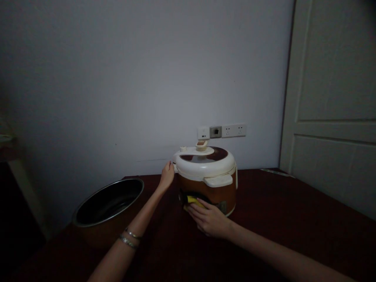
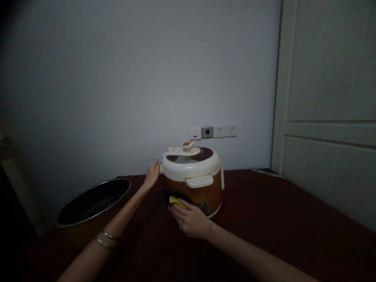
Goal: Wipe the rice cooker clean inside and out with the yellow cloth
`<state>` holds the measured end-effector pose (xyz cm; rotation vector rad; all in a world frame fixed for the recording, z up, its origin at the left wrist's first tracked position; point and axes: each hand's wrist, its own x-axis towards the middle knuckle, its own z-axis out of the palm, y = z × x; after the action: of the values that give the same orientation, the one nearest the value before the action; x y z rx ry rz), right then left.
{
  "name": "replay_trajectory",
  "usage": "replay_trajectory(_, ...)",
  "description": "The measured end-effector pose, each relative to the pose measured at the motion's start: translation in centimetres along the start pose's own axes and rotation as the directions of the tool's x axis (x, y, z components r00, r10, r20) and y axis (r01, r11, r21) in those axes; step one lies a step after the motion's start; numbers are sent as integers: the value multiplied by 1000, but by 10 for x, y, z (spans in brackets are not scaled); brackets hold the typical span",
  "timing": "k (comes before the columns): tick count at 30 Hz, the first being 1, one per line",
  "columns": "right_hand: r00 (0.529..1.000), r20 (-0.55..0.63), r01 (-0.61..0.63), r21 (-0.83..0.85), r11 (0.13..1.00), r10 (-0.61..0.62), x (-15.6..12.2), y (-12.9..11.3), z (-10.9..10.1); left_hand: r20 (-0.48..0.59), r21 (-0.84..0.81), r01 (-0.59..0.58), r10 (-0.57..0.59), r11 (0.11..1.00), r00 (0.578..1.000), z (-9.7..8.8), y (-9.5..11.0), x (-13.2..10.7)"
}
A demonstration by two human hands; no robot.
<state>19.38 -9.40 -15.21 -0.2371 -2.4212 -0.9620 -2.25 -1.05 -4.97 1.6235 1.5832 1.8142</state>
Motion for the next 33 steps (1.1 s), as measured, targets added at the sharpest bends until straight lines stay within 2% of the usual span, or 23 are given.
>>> replay_trajectory(5, 992, -9, 129, -6, 992, -129, -62, 39, -32, -66, -77, -32, 27, 996, 997, 8, -5, 1)
replay_trajectory(8, 991, -3, 130, -17, 991, -130, -82, 56, -45, -101, -115, -49, 37, 992, 994, 10, -8, -1)
replay_trajectory(12, 998, -19, 63, -14, 998, -63, -91, 58, -46, -162, -151, -70, 45, 986, 986, 14, -12, -4)
replay_trajectory(16, 997, -44, 59, 20, 998, -58, -67, 48, -42, -211, -183, -89, 50, 979, 976, 20, -17, -6)
replay_trajectory(19, 998, -56, 9, 14, 1000, -8, -24, 37, -36, -215, -199, -100, 56, 975, 975, 22, -20, -5)
replay_trajectory(22, 997, -57, -46, -55, 997, 43, 28, 23, -22, -197, -206, -102, 61, 973, 978, 20, -23, -2)
replay_trajectory(26, 992, 65, -91, -180, 979, 104, 78, 6, 7, -146, -202, -109, 80, 973, 986, 13, -24, 0)
replay_trajectory(28, 982, 149, -83, -191, 978, 112, 86, -1, 20, -121, -202, -120, 96, 972, 988, 10, -24, 0)
replay_trajectory(30, 977, 202, -32, -161, 987, 65, 80, -7, 28, -108, -206, -123, 102, 971, 989, 8, -22, -1)
replay_trajectory(33, 985, 164, 62, -84, 995, -48, 50, -14, 30, -112, -222, -117, 94, 968, 989, 10, -21, -2)
